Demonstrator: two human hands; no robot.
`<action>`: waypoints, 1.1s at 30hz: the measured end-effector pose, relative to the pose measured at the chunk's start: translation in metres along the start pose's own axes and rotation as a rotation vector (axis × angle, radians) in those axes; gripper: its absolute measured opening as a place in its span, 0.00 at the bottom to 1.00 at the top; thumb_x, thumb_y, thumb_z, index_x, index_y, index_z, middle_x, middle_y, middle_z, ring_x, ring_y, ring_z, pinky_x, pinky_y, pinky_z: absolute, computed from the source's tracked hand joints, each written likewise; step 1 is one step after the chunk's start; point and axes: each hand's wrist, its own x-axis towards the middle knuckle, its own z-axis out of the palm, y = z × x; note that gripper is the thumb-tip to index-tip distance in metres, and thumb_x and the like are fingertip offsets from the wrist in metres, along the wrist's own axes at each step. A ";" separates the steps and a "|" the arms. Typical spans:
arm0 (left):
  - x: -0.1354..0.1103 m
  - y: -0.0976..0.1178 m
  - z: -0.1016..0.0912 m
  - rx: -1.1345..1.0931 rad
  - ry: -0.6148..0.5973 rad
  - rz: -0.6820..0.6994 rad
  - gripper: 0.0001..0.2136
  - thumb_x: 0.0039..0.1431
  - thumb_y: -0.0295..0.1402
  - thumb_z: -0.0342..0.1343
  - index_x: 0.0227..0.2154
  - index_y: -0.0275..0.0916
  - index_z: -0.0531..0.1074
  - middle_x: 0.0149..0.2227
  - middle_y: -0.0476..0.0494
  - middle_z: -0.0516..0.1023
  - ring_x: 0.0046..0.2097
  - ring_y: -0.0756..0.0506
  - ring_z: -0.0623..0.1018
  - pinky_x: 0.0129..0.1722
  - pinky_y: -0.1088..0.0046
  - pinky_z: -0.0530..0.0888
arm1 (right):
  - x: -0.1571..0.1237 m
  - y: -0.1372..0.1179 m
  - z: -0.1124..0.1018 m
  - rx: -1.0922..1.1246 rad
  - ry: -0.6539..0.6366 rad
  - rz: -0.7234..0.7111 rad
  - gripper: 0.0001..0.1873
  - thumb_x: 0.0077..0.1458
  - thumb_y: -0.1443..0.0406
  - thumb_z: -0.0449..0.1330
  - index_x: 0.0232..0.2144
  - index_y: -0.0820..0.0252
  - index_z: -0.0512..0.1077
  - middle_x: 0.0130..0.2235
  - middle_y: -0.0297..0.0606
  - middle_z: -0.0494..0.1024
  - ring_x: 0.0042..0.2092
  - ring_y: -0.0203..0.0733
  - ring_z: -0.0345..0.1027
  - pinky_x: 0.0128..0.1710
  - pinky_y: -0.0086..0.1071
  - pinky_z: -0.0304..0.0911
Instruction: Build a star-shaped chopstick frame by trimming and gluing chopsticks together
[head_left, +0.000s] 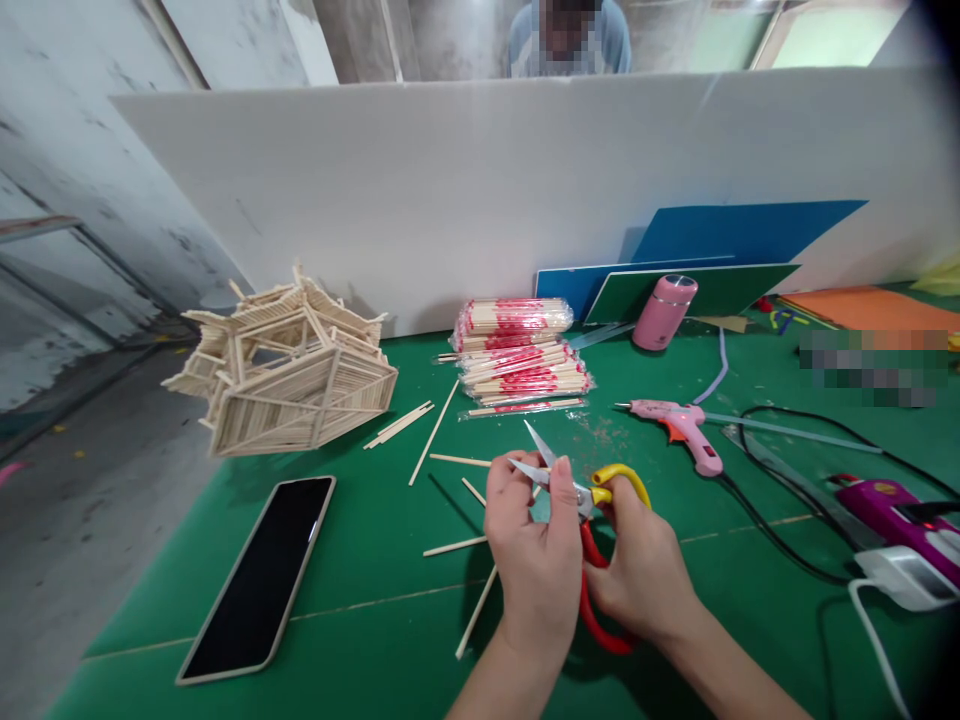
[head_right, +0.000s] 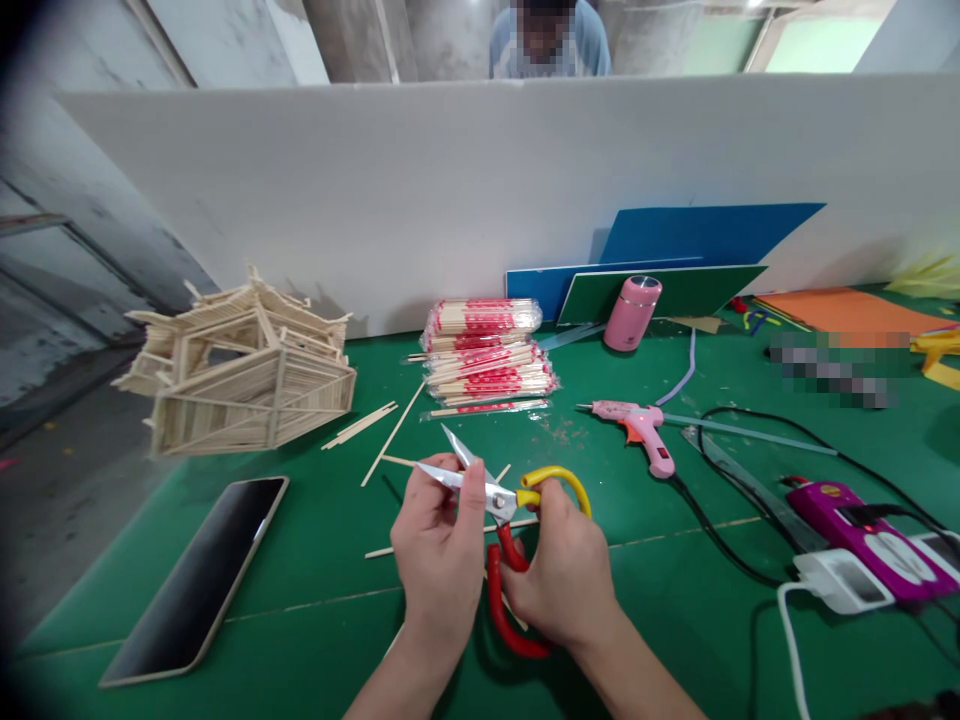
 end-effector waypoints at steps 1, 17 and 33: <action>0.000 0.001 0.000 0.006 0.003 0.003 0.05 0.52 0.30 0.51 0.23 0.39 0.66 0.29 0.49 0.65 0.31 0.51 0.70 0.32 0.75 0.69 | 0.000 0.000 0.000 0.003 0.001 -0.002 0.20 0.37 0.62 0.57 0.35 0.57 0.56 0.27 0.34 0.71 0.28 0.42 0.68 0.24 0.29 0.59; 0.005 -0.003 0.005 0.035 -0.011 0.013 0.05 0.53 0.31 0.52 0.24 0.38 0.66 0.29 0.48 0.66 0.33 0.49 0.70 0.33 0.73 0.69 | 0.005 -0.001 0.002 0.026 0.023 -0.008 0.19 0.38 0.64 0.56 0.35 0.58 0.56 0.28 0.36 0.71 0.29 0.43 0.68 0.24 0.29 0.59; 0.005 -0.002 0.005 0.020 0.001 0.006 0.05 0.52 0.32 0.52 0.24 0.38 0.65 0.29 0.48 0.66 0.32 0.49 0.70 0.35 0.72 0.69 | 0.005 0.002 0.005 0.071 0.032 -0.028 0.19 0.38 0.63 0.56 0.36 0.59 0.57 0.28 0.36 0.70 0.28 0.41 0.67 0.25 0.30 0.59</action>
